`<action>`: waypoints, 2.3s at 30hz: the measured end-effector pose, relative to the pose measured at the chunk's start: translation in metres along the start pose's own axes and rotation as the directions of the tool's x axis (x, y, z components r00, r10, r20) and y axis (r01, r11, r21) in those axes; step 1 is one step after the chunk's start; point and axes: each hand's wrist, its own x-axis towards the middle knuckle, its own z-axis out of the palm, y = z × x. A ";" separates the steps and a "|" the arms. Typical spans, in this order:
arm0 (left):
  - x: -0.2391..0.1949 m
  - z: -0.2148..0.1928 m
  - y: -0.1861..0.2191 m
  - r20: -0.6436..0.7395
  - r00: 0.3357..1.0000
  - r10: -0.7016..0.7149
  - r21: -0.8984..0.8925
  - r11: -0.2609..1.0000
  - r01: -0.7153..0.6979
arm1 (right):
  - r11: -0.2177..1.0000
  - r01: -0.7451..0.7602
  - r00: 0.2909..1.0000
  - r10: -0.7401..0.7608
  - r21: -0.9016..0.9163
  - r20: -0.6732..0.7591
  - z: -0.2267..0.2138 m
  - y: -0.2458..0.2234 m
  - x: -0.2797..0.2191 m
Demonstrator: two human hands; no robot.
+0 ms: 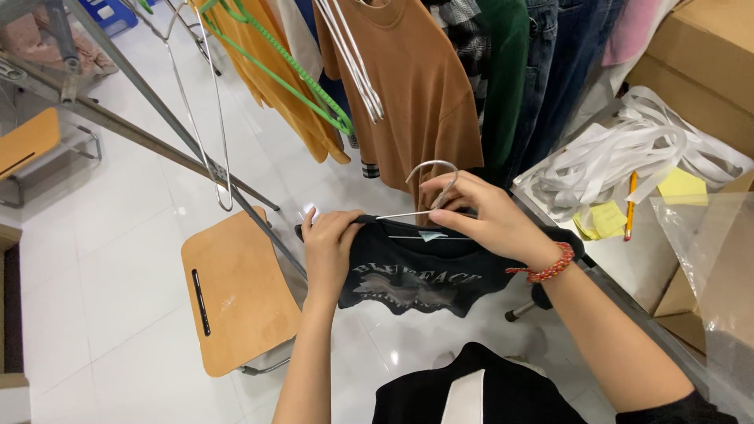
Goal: The person unties a ribbon on a cardboard box, removes a plastic-wrapped garment, and hangs it on a clothing rack. They then place a plastic bag into an empty box, close it, and stack it with other boxes.
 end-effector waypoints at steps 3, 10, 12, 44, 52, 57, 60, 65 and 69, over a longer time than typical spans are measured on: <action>0.000 -0.004 -0.027 -0.041 0.996 -0.084 -0.071 0.994 0.081 | 0.937 -0.086 0.989 0.122 -0.340 0.086 -0.036 -0.008 -0.007; 0.026 -0.016 -0.042 -0.010 1.000 -0.021 -0.097 0.995 0.020 | 0.701 -0.397 0.795 0.585 -0.593 0.160 -0.109 0.054 -0.064; 0.035 -0.002 -0.042 0.066 0.997 -0.041 -0.194 0.980 0.053 | 0.868 -0.299 0.798 0.455 -0.395 0.395 -0.117 0.053 -0.081; 0.051 -0.024 0.061 0.179 0.913 -0.368 -0.400 0.820 0.409 | 0.877 0.012 0.985 -0.094 -0.480 -0.147 -0.057 -0.018 0.232; 0.044 -0.014 0.053 0.197 0.906 -0.375 -0.388 0.819 0.424 | 0.894 -0.102 0.977 0.009 -0.437 -0.211 -0.028 0.043 0.219; 0.046 -0.004 0.067 0.230 0.909 -0.349 -0.409 0.813 0.415 | 0.946 -0.193 0.973 0.150 -0.259 -0.176 -0.027 0.015 0.166; 0.045 0.018 0.066 0.269 0.909 -0.318 -0.432 0.804 0.409 | 0.913 -0.234 0.969 0.190 -0.333 -0.160 -0.033 0.053 0.153; 0.041 0.041 0.092 0.380 0.886 -0.267 -0.447 0.785 0.428 | 0.874 -0.322 0.944 0.267 -0.364 -0.194 -0.054 0.092 0.101; 0.036 0.092 0.113 0.490 0.857 -0.160 -0.498 0.755 0.426 | 0.843 -0.419 0.904 0.353 -0.337 -0.242 -0.078 0.093 0.031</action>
